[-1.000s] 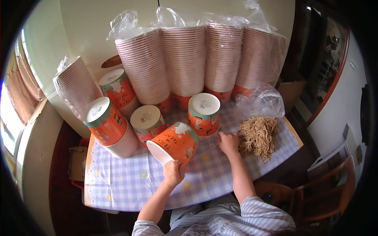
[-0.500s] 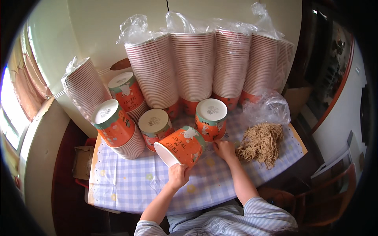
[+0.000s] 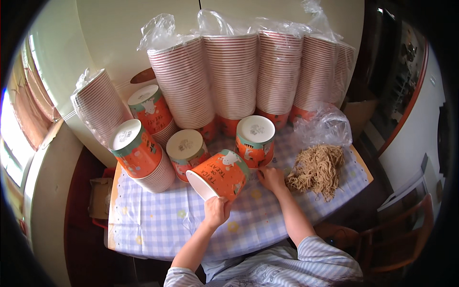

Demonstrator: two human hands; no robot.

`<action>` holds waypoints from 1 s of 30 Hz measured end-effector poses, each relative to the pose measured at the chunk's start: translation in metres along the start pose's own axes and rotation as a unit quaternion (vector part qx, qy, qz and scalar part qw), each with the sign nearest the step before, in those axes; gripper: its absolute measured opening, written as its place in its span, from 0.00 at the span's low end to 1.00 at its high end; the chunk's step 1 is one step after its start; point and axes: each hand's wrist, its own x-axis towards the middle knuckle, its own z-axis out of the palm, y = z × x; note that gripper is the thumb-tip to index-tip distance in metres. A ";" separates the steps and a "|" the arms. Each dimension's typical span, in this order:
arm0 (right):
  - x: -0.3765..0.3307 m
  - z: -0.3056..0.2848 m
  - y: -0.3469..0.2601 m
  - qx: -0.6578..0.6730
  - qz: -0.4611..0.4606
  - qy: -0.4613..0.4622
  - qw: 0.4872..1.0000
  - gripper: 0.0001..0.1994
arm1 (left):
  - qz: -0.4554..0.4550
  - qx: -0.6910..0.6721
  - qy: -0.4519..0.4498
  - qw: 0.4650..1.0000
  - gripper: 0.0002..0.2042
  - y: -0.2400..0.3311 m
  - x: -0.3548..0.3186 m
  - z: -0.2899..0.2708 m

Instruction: Attaching strings to paper buckets by threading them through pre-cut holes.

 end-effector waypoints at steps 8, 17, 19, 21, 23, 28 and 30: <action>0.003 -0.017 0.022 -0.036 0.120 0.057 0.991 0.06 | -0.046 0.005 0.080 0.996 0.07 -0.003 -0.005 -0.003; -0.003 -0.034 0.039 0.012 0.094 0.165 0.982 0.23 | -0.045 0.000 0.054 0.998 0.07 -0.001 -0.002 0.002; -0.002 -0.049 0.013 0.013 -0.029 0.048 0.998 0.29 | -0.048 -0.005 0.039 0.998 0.07 0.000 -0.003 0.000; -0.005 -0.051 0.002 0.129 -0.114 -0.063 0.983 0.32 | -0.044 -0.001 0.040 0.998 0.07 -0.001 0.000 0.000; -0.006 -0.047 -0.003 0.281 -0.192 -0.159 0.927 0.30 | -0.038 0.004 0.040 0.998 0.06 0.000 0.000 0.000; -0.024 -0.042 -0.060 0.405 -0.222 -0.050 0.885 0.13 | -0.060 0.001 0.015 0.998 0.07 0.002 0.000 0.002; -0.032 -0.036 -0.071 0.462 -0.201 -0.079 0.860 0.11 | -0.049 0.005 0.003 0.999 0.08 0.007 0.004 0.001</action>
